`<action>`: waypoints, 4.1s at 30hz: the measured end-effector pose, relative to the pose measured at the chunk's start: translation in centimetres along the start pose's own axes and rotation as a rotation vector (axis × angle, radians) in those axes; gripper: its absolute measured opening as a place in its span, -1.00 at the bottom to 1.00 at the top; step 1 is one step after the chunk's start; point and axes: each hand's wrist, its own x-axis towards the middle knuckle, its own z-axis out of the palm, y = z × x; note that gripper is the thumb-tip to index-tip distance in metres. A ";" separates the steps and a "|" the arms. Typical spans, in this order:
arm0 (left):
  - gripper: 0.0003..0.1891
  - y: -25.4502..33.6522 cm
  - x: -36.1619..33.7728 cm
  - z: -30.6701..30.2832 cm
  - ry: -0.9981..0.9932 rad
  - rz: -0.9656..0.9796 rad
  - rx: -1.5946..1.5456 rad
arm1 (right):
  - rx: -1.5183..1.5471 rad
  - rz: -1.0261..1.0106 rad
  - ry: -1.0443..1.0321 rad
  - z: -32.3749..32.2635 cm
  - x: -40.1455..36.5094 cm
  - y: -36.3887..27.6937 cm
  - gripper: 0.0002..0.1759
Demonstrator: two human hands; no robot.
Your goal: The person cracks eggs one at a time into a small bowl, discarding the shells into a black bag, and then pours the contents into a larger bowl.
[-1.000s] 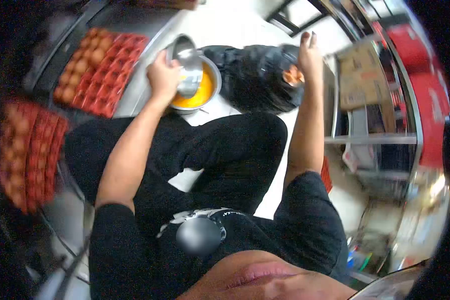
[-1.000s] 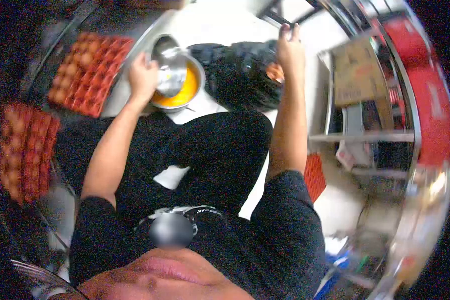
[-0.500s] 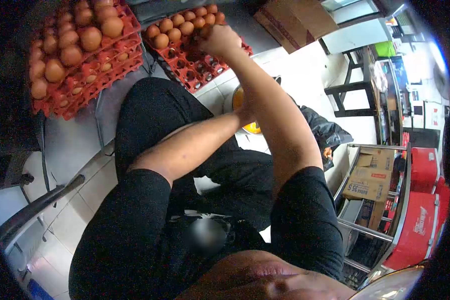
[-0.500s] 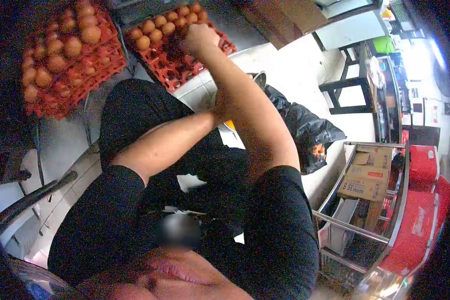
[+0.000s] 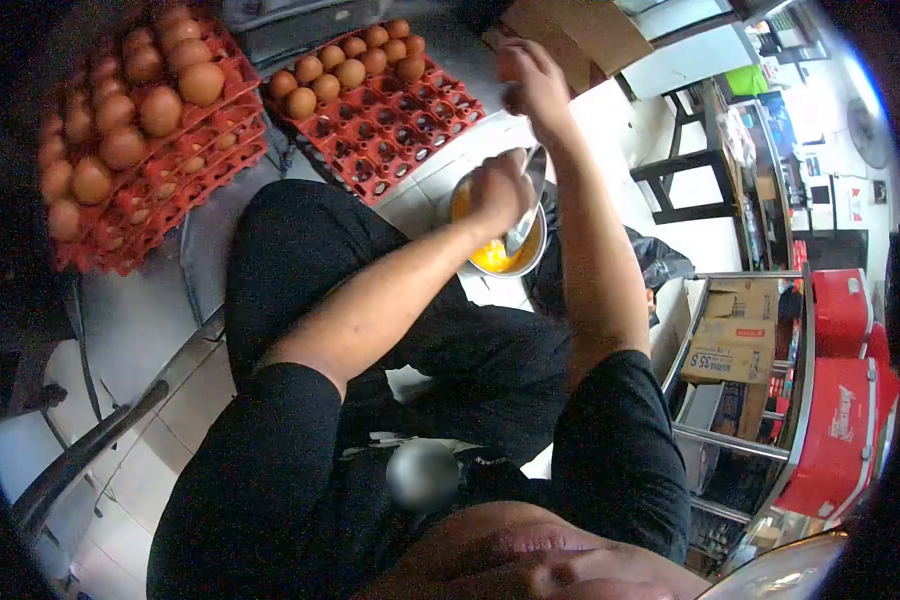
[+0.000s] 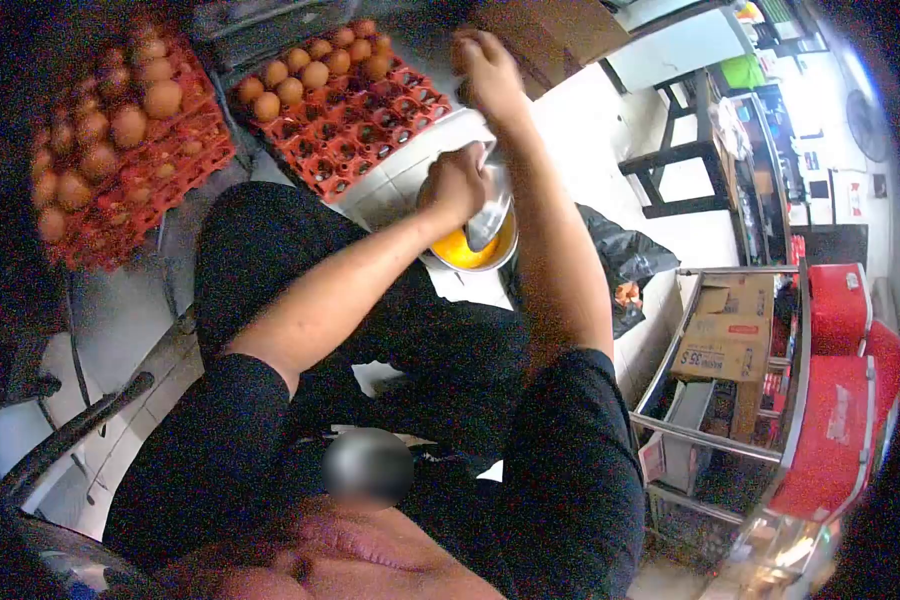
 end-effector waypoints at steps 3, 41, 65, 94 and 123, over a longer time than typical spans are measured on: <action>-0.80 -1.0 1.7 -0.5 0.112 0.005 -0.167 | 0.030 -0.045 0.144 -6.7 -7.1 -1.2 -0.65; -0.91 -3.8 0.8 1.8 -0.092 0.028 -0.100 | -0.386 0.191 -0.453 -5.2 -20.6 14.6 -0.56; -0.93 -1.0 -0.8 1.3 -0.002 0.236 0.098 | 0.405 0.631 -0.176 -9.2 -20.4 11.1 -0.73; -0.89 -4.8 0.8 2.4 0.112 0.086 -0.102 | -0.513 0.260 1.152 -24.0 -27.2 5.8 -0.54; -0.68 -4.6 -0.8 5.5 0.189 0.350 -0.290 | -0.825 0.050 -0.311 12.2 8.2 3.4 -0.39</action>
